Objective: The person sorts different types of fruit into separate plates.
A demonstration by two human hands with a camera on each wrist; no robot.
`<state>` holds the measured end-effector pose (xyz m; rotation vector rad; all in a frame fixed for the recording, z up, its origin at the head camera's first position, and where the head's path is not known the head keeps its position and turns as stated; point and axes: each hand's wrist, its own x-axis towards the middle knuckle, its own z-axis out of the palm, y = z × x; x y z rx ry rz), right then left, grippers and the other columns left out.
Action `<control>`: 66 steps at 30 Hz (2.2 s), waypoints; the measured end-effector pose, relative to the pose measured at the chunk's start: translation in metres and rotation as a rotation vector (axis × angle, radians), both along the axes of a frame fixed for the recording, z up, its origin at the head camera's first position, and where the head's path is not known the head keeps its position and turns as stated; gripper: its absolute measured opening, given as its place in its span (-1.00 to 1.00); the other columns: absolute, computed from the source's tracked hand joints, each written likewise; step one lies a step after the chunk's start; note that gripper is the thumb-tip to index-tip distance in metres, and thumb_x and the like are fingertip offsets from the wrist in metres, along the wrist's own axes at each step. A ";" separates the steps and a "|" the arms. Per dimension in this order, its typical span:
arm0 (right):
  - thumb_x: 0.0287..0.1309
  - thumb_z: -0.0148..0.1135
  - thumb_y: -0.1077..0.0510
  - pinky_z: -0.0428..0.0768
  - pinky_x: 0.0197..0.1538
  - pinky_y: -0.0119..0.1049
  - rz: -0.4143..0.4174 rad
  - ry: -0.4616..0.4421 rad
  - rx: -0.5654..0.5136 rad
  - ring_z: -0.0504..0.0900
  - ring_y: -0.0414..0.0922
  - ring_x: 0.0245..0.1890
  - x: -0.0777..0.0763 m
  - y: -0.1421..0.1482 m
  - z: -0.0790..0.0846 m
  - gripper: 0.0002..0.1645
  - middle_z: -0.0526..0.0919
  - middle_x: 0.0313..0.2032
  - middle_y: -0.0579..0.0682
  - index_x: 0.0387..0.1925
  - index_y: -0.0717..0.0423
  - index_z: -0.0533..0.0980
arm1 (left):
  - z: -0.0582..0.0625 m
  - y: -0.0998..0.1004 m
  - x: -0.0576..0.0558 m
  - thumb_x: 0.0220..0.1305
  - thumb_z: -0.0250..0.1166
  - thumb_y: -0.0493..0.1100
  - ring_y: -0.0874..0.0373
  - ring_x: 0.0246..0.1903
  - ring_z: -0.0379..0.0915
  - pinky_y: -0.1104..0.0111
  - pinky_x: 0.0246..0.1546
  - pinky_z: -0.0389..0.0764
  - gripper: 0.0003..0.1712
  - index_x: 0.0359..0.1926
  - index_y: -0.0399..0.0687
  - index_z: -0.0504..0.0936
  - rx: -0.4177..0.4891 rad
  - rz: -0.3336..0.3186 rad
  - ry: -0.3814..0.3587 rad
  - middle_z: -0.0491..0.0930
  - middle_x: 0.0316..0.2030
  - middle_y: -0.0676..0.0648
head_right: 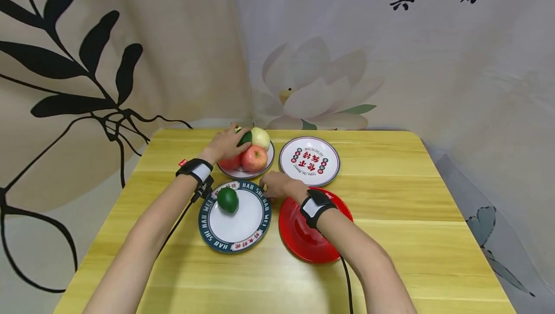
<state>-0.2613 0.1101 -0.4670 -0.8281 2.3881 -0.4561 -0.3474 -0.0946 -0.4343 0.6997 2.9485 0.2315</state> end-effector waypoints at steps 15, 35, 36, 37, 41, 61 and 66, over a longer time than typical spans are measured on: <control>0.31 0.29 0.12 0.59 -0.16 -0.35 0.010 0.009 0.038 0.60 -0.19 -0.31 -0.002 0.000 0.001 -0.65 0.68 -0.26 -0.11 0.10 0.06 0.61 | 0.016 -0.002 0.002 0.50 0.09 0.02 -0.38 0.25 0.27 -0.16 0.19 0.36 -0.34 0.48 -0.14 0.20 0.079 -0.092 0.013 0.22 0.31 -0.47; 0.31 0.26 0.16 0.56 -0.19 -0.32 0.047 -0.047 0.043 0.56 -0.15 -0.34 -0.015 0.003 0.012 -0.76 0.66 -0.38 -0.08 -0.07 0.19 0.68 | 0.024 0.002 0.106 0.30 0.33 0.13 0.03 -0.21 0.49 0.15 -0.15 0.52 -0.37 0.31 0.00 0.49 -0.011 -0.454 -0.022 0.47 0.04 -0.17; 0.31 0.27 0.14 0.57 -0.18 -0.31 0.045 -0.047 0.046 0.57 -0.14 -0.32 -0.014 0.003 0.011 -0.75 0.67 -0.36 -0.06 -0.07 0.19 0.68 | 0.021 0.002 0.110 0.29 0.33 0.14 0.04 -0.19 0.47 0.16 -0.16 0.51 -0.37 0.30 0.01 0.50 -0.027 -0.461 -0.028 0.47 0.02 -0.17; 0.31 0.28 0.13 0.57 -0.16 -0.31 0.039 -0.042 0.048 0.57 -0.13 -0.30 -0.014 0.004 0.011 -0.74 0.67 -0.33 -0.06 -0.06 0.19 0.68 | 0.017 0.004 0.112 0.28 0.34 0.15 0.05 -0.17 0.45 0.18 -0.17 0.49 -0.37 0.29 0.02 0.51 -0.040 -0.470 -0.034 0.47 0.00 -0.16; 0.32 0.28 0.11 0.59 -0.15 -0.30 0.010 -0.020 0.062 0.57 -0.11 -0.26 -0.016 0.006 0.009 -0.70 0.68 -0.23 -0.03 -0.02 0.19 0.67 | 0.004 0.011 0.117 0.26 0.33 0.19 0.09 -0.17 0.41 0.21 -0.18 0.44 -0.40 0.26 0.10 0.54 -0.098 -0.499 -0.061 0.50 -0.08 -0.11; 0.37 0.20 0.12 0.58 -0.27 -0.31 -0.034 0.014 -0.015 0.64 -0.09 -0.37 -0.030 0.027 0.007 -0.75 0.72 -0.35 -0.03 -0.12 0.17 0.70 | -0.006 0.024 0.097 0.33 0.12 0.39 0.06 0.07 0.44 0.01 0.11 0.40 -0.31 0.35 0.22 0.46 -0.140 -0.494 -0.052 0.50 0.08 -0.09; 0.39 0.18 0.07 0.51 -0.33 -0.28 -0.112 0.119 -0.071 0.60 -0.10 -0.47 -0.038 0.047 0.015 -0.70 0.70 -0.44 0.05 -0.17 0.22 0.69 | 0.002 0.018 0.069 0.40 0.18 0.21 -0.06 0.08 0.39 -0.04 0.07 0.42 -0.44 0.30 0.11 0.49 -0.039 -0.413 0.071 0.44 0.11 -0.15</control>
